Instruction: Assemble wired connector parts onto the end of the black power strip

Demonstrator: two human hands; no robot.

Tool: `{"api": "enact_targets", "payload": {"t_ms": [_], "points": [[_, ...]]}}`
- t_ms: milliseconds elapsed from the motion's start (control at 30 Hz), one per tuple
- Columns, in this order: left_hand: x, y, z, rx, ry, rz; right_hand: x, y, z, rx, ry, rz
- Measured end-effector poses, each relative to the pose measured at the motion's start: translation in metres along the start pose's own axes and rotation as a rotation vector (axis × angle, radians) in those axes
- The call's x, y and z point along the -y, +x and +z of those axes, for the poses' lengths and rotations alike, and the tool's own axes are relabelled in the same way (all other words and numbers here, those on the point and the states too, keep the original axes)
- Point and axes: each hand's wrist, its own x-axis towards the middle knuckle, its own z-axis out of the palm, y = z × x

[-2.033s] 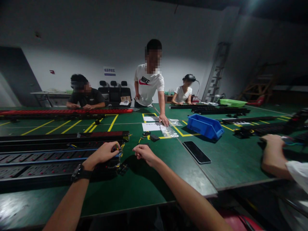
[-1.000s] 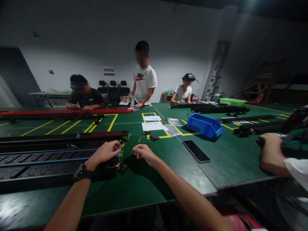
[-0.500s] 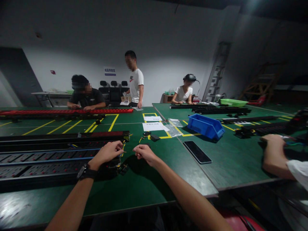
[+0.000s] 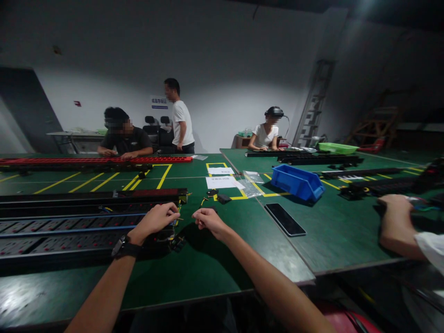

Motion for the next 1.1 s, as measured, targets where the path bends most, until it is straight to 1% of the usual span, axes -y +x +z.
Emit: {"api": "enact_targets", "payload": {"t_ms": [167,367,533,667,733,1100], "points": [[-0.005,-0.003,-0.005,-0.087,0.038,-0.012,-0.001,0.000,-0.001,0.013,0.016,-0.005],[-0.008,-0.005,-0.006,-0.058,0.040,-0.029,0.000,-0.001,0.000,0.020,0.017,-0.010],[-0.014,-0.007,-0.008,-0.063,0.060,-0.087,0.000,-0.002,-0.001,0.019,0.004,-0.004],[-0.013,-0.006,-0.007,-0.047,0.059,-0.020,-0.001,-0.001,-0.001,0.022,0.008,-0.011],[-0.012,-0.006,-0.007,-0.050,0.074,-0.014,-0.002,0.000,-0.001,0.024,0.009,-0.012],[-0.015,-0.007,0.001,-0.082,0.261,0.053,-0.005,0.001,-0.002,0.036,0.005,-0.027]]}}
